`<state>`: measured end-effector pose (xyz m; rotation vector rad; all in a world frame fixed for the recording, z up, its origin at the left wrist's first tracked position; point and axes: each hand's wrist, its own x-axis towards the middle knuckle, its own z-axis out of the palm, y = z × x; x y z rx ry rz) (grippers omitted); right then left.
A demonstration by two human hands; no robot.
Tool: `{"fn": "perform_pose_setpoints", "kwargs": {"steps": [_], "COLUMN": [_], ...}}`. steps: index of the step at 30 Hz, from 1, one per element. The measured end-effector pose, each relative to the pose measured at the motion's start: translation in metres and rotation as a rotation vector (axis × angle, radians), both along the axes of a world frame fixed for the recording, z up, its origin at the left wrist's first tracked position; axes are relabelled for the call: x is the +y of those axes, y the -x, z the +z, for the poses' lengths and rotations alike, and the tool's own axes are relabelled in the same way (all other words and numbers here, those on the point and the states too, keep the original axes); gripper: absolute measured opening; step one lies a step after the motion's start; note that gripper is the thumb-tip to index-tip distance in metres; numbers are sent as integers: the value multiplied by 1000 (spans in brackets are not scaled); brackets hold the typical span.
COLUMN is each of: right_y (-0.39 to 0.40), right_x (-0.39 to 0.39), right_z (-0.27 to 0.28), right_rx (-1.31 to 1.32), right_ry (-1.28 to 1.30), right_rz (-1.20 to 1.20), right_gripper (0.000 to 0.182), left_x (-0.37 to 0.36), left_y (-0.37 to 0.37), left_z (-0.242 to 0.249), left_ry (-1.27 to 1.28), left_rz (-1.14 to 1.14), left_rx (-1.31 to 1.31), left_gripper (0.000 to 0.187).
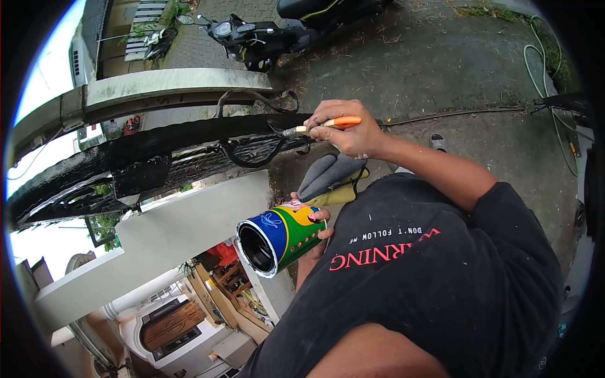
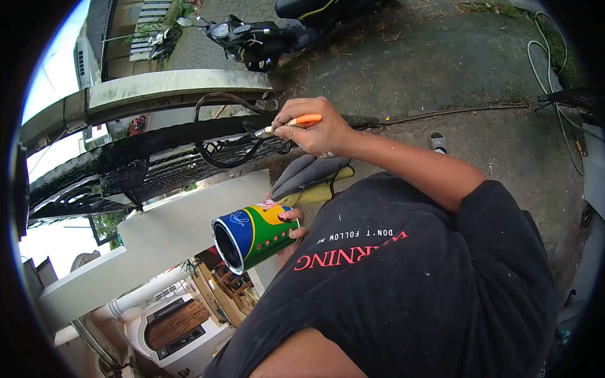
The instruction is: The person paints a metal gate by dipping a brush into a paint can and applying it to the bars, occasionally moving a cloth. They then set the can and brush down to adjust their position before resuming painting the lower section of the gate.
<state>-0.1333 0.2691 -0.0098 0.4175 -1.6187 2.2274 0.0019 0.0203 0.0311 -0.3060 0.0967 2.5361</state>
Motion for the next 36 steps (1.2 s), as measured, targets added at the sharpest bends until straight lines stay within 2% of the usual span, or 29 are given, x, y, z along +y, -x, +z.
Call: {"fn": "perform_pose_setpoints", "kwargs": {"steps": [2,3,6,8,10,13,16,17,20,22,23,24,27,30,33,36], "right_y": [1,6,13,5,1,7,10,7,6,13,20,25,30,22,15,13], "right_x": [9,11,2,0,10,17,2,-2,13,10,6,2,-12,-10,-8,-13], "right_z": [-1,-2,-2,3,10,10,4,2,22,26,21,12,-44,-108,-188,-207], "right_rx": [-85,-39,62,62,-129,-89,-37,-33,-322,-371,-406,-438,-645,-657,-895,-951], "right_ry": [67,20,-18,-90,215,105,26,12,500,743,782,822,690,435,173,176], "right_rz": [-26,-145,-153,27,257,-37,9,107,340,282,283,282,236,78,-85,-206], "right_gripper": [10,11,11,11,10,9,8,10,17,21,21,20,14,11,9,9], "left_x": [-8,-8,-5,0,-2,-7,-9,-7,-16,-18,-18,-18,-19,-10,-2,0], "left_y": [2,1,-1,3,3,1,0,1,1,1,0,0,0,-2,-2,1], "left_z": [-11,-13,-6,-2,-4,-13,-11,-9,-19,-22,-21,-20,-19,-17,-10,-10], "left_ry": [-33,-44,-35,-25,-37,-44,-16,-17,-34,-38,-31,-25,-25,-73,-74,-91], "left_rz": [-13,-1,-13,-43,-58,-12,7,12,-18,-25,-17,-15,-17,26,41,34], "left_rx": [-8,-16,-21,-11,11,-5,-39,-38,-10,-4,-13,-16,-24,-27,-3,-12], "left_gripper": [55,55,52,48,48,53,54,54,55,56,56,56,55,54,54,55]}}
